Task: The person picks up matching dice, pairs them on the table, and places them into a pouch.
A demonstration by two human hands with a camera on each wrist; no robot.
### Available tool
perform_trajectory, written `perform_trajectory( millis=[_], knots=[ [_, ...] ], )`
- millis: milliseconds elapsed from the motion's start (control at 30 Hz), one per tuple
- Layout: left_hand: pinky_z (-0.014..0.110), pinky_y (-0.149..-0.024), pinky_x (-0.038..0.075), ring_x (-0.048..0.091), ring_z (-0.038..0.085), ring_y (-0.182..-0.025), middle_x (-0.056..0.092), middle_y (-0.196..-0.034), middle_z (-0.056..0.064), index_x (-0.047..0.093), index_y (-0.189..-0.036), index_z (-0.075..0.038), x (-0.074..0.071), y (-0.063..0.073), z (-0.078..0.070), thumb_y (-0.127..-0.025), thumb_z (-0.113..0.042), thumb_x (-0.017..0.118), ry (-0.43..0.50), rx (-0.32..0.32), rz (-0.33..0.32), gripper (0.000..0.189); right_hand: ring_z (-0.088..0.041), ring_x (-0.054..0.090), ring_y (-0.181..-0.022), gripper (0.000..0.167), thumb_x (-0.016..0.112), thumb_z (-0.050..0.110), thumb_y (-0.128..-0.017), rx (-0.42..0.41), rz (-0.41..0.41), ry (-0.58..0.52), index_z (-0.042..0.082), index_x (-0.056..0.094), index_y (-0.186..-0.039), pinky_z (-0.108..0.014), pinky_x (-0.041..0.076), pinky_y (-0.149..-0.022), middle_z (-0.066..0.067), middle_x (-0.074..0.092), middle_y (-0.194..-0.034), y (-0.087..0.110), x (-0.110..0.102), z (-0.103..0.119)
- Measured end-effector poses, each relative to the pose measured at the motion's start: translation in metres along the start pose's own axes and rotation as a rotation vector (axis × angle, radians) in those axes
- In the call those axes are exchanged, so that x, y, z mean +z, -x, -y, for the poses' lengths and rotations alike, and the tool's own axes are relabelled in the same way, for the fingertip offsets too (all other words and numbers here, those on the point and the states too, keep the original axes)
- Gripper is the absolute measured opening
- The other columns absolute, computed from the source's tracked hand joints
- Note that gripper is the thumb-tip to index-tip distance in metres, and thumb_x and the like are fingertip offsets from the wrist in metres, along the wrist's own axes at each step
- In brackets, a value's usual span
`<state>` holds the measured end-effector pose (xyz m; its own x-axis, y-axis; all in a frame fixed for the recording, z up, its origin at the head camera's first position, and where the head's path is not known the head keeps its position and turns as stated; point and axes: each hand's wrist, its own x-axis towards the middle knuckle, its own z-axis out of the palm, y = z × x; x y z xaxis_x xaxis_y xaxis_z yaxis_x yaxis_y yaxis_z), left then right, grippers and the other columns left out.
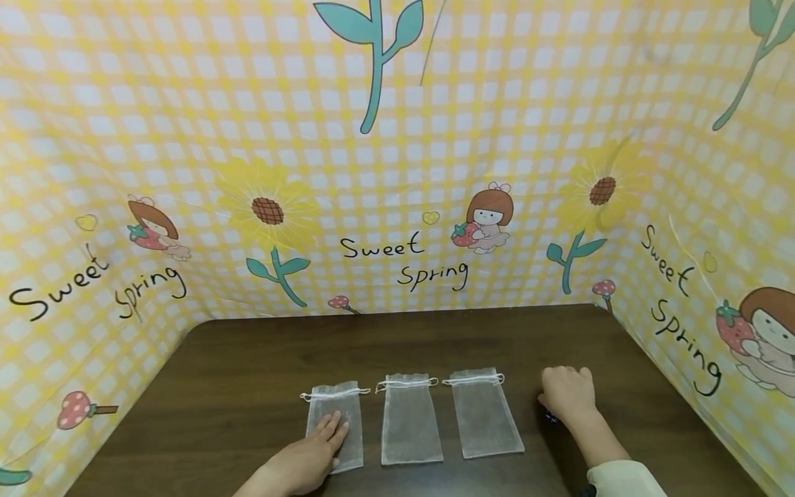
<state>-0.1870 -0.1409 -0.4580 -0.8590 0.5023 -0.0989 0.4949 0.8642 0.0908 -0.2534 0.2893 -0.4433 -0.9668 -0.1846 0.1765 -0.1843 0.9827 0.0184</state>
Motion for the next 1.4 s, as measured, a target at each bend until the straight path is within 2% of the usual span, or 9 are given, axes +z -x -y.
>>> perform_trajectory(
  millis=[200,367,600,800,867,1033,1167,1267,1400],
  knots=[
    [0.042,-0.083,0.048,0.036,0.04,-0.125,0.039,-0.137,0.025,0.048,-0.13,0.003,-0.002,0.0,0.0,-0.087,-0.018,0.058,0.017,-0.005,0.013,0.049,-0.023,0.053,-0.056,0.025,0.076,0.018,-0.068,-0.014,-0.042,0.01,0.013,0.053,-0.06,-0.039,0.031,-0.053,-0.005,0.058,-0.061,0.0,-0.001,0.002],
    [0.042,-0.083,0.048,0.036,0.04,-0.125,0.039,-0.137,0.024,0.048,-0.13,0.003,-0.002,0.001,0.0,-0.087,-0.018,0.058,0.024,-0.009,0.013,0.049,-0.019,0.05,-0.053,0.025,0.078,0.018,-0.066,-0.069,-0.134,0.014,0.016,0.054,-0.058,-0.036,0.03,-0.052,0.002,0.054,-0.059,0.002,-0.011,0.014],
    [0.043,-0.082,0.048,0.036,0.04,-0.125,0.039,-0.137,0.025,0.048,-0.13,0.003,-0.003,0.001,0.001,-0.087,-0.017,0.058,0.011,-0.01,0.009,0.049,-0.011,0.046,-0.056,0.025,0.08,0.018,-0.059,-0.224,-0.242,-0.02,0.021,0.055,-0.057,-0.03,0.029,-0.052,0.011,0.049,-0.059,0.013,-0.038,0.053],
    [0.044,-0.083,0.047,0.035,0.04,-0.125,0.038,-0.137,0.025,0.048,-0.13,0.003,-0.004,0.001,0.001,-0.087,-0.017,0.058,0.023,-0.013,0.012,0.049,-0.011,0.046,-0.057,0.022,0.079,0.017,-0.054,-0.414,-0.353,-0.032,0.022,0.058,-0.058,-0.026,0.025,-0.052,0.012,0.05,-0.06,0.033,-0.046,0.089],
    [0.045,-0.084,0.047,0.035,0.041,-0.125,0.038,-0.137,0.025,0.048,-0.13,0.004,-0.005,0.001,0.001,-0.087,-0.016,0.058,0.028,-0.01,0.009,0.049,-0.012,0.048,-0.058,0.023,0.08,0.02,-0.052,-0.469,-0.38,-0.042,0.022,0.058,-0.059,-0.027,0.025,-0.052,0.013,0.051,-0.061,0.04,-0.046,0.099],
    [0.045,-0.086,0.046,0.036,0.041,-0.125,0.039,-0.136,0.026,0.048,-0.129,0.004,-0.004,0.001,0.0,-0.087,-0.016,0.058,0.015,0.001,-0.006,0.048,-0.01,0.048,-0.064,0.03,0.081,0.032,-0.053,-0.592,-0.372,-0.076,0.023,0.054,-0.06,-0.027,0.026,-0.055,0.014,0.048,-0.063,0.056,-0.042,0.121],
    [0.044,-0.087,0.045,0.036,0.041,-0.125,0.039,-0.136,0.026,0.048,-0.13,0.004,-0.004,0.0,0.0,-0.087,-0.017,0.058,0.01,-0.002,-0.003,0.048,-0.006,0.043,-0.061,0.03,0.078,0.037,-0.053,-0.698,-0.375,-0.069,0.024,0.052,-0.059,-0.024,0.023,-0.055,0.015,0.043,-0.061,0.063,-0.032,0.135],
    [0.044,-0.089,0.044,0.035,0.04,-0.126,0.038,-0.138,0.025,0.047,-0.131,0.003,-0.004,-0.001,0.0,-0.088,-0.018,0.057,0.02,-0.009,0.014,0.049,-0.004,0.04,-0.059,0.026,0.075,0.037,-0.053,-0.772,-0.401,-0.052,0.026,0.052,-0.058,-0.022,0.02,-0.055,0.017,0.041,-0.06,0.066,-0.022,0.143],
    [0.044,-0.091,0.043,0.033,0.04,-0.127,0.037,-0.138,0.025,0.046,-0.132,0.003,-0.004,-0.002,0.0,-0.089,-0.019,0.056,0.026,-0.015,0.029,0.049,-0.001,0.039,-0.059,0.019,0.071,0.035,-0.058,-0.832,-0.412,-0.007,0.03,0.053,-0.056,-0.022,0.019,-0.055,0.019,0.041,-0.06,0.069,-0.007,0.151]
  ],
)
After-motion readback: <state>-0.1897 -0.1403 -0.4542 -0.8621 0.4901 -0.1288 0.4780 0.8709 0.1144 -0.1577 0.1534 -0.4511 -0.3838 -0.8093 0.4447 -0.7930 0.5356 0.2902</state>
